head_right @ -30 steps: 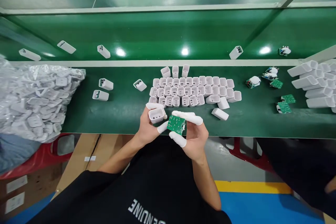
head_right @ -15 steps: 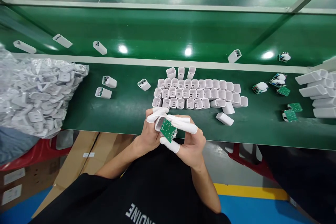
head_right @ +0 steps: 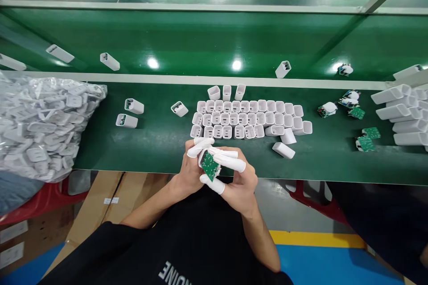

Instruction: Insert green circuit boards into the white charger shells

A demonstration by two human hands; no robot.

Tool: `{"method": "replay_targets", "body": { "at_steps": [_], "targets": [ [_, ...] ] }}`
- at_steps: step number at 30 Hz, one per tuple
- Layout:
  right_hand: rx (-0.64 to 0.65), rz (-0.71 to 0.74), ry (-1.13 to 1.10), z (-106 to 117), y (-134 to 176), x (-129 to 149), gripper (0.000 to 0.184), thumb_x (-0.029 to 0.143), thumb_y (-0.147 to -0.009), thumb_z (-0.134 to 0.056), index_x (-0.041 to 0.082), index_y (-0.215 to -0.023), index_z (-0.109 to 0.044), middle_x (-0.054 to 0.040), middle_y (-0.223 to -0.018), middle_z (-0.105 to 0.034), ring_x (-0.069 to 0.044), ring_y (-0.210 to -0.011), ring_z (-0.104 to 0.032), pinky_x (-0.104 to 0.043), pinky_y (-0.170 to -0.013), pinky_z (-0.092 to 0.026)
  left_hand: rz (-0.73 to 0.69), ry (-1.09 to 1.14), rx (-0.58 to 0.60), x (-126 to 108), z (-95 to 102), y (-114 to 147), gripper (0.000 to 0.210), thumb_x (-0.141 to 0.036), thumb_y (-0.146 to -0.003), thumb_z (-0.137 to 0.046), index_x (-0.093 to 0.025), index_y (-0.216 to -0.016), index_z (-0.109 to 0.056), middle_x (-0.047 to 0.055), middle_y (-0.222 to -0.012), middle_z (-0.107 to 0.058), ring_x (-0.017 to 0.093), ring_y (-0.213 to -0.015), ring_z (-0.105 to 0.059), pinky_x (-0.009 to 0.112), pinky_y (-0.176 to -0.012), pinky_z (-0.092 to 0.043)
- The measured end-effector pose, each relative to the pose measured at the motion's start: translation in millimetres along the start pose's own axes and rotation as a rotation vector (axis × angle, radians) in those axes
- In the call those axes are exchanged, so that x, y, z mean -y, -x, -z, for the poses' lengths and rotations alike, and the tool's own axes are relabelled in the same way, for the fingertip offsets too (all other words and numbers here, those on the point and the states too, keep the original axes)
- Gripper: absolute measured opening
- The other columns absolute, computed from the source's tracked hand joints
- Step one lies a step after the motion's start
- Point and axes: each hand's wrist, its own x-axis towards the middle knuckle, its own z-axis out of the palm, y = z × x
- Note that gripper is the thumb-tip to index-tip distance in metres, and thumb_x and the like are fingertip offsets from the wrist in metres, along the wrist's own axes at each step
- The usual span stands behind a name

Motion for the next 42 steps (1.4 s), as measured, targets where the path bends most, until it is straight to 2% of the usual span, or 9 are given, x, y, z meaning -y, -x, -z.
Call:
{"method": "replay_targets", "body": {
  "at_steps": [5, 11, 20, 25, 31, 33, 36, 39, 42],
  "targets": [
    [0.002, -0.01, 0.024, 0, 2, -3, 0.067, 0.01, -0.085, -0.094, 0.036, -0.144, -0.075, -0.0084, -0.131, -0.082, -0.03, -0.122, -0.079, -0.052, -0.096, -0.073, 0.007, -0.032, -0.008, -1, -1.1, 0, 0.063, -0.028, -0.109, -0.062, -0.023, -0.167, -0.04, 0.016, -0.134, -0.062, 0.029, -0.117, -0.066, 0.041, -0.09, -0.066],
    [-0.011, -0.008, 0.08, 0, 2, -2, 0.065, 0.01, -0.085, -0.094, 0.035, -0.142, -0.076, -0.0088, -0.14, -0.08, -0.03, -0.127, -0.079, -0.05, -0.101, -0.073, 0.014, 0.008, -0.011, -2, -2.1, 2, 0.065, -0.036, -0.113, -0.061, -0.019, -0.171, -0.038, 0.017, -0.132, -0.064, 0.029, -0.121, -0.064, 0.041, -0.094, -0.065],
    [-0.018, -0.05, 0.112, 2, 4, -5, 0.064, 0.014, -0.083, -0.098, 0.035, -0.139, -0.077, -0.0084, -0.133, -0.081, -0.031, -0.121, -0.079, -0.052, -0.1, -0.071, 0.022, -0.035, -0.001, -1, -3.5, 2, 0.059, -0.033, -0.113, -0.057, -0.022, -0.168, -0.039, 0.016, -0.132, -0.062, 0.028, -0.118, -0.066, 0.042, -0.094, -0.066],
    [0.007, -0.076, 0.089, 3, 1, -3, 0.065, 0.012, -0.083, -0.098, 0.033, -0.14, -0.077, -0.0071, -0.129, -0.08, -0.028, -0.117, -0.078, -0.047, -0.099, -0.069, 0.02, -0.039, 0.008, 0, -4.6, 3, 0.056, -0.035, -0.114, -0.058, -0.019, -0.165, -0.043, 0.017, -0.132, -0.063, 0.028, -0.119, -0.064, 0.041, -0.095, -0.065],
    [0.054, -0.129, 0.264, 2, -3, -3, 0.064, 0.018, -0.086, -0.097, 0.033, -0.142, -0.073, -0.0083, -0.137, -0.076, -0.031, -0.126, -0.075, -0.051, -0.105, -0.068, 0.11, 0.084, 0.061, -3, -4.9, 5, 0.056, -0.03, -0.112, -0.059, -0.022, -0.165, -0.042, 0.015, -0.132, -0.063, 0.029, -0.118, -0.066, 0.044, -0.094, -0.064],
    [0.101, -0.115, 0.304, 10, -5, -3, 0.077, 0.023, -0.085, -0.098, 0.034, -0.154, -0.065, -0.0108, -0.148, -0.071, -0.035, -0.138, -0.07, -0.057, -0.113, -0.065, 0.198, 0.197, 0.114, -4, -1.8, 3, 0.052, -0.03, -0.111, -0.06, -0.023, -0.16, -0.044, 0.014, -0.129, -0.063, 0.028, -0.113, -0.067, 0.043, -0.092, -0.062],
    [0.267, -0.05, 0.369, 28, -10, 1, 0.093, 0.026, -0.088, -0.096, 0.034, -0.169, -0.051, -0.0133, -0.162, -0.063, -0.038, -0.15, -0.062, -0.062, -0.122, -0.061, 0.406, 0.498, 0.308, -5, 10.1, -3, 0.039, -0.034, -0.115, -0.057, -0.023, -0.151, -0.048, 0.011, -0.126, -0.066, 0.024, -0.107, -0.067, 0.043, -0.096, -0.06],
    [0.452, -0.003, 0.513, 40, -19, 5, 0.095, 0.028, -0.094, -0.091, 0.035, -0.175, -0.042, -0.0135, -0.165, -0.062, -0.038, -0.152, -0.061, -0.062, -0.121, -0.06, 0.58, 0.789, 0.5, -8, 26.2, -12, 0.031, -0.042, -0.118, -0.054, -0.023, -0.142, -0.053, 0.01, -0.129, -0.069, 0.024, -0.114, -0.067, 0.043, -0.105, -0.057],
    [0.495, 0.098, 0.647, 39, -30, 6, 0.09, 0.02, -0.097, -0.085, 0.033, -0.175, -0.041, -0.0135, -0.153, -0.07, -0.037, -0.141, -0.067, -0.058, -0.111, -0.064, 0.646, 0.868, 0.568, -10, 37.7, -20, 0.029, -0.047, -0.118, -0.054, -0.022, -0.13, -0.059, 0.01, -0.125, -0.069, 0.025, -0.112, -0.066, 0.042, -0.102, -0.057]
  ]
}}
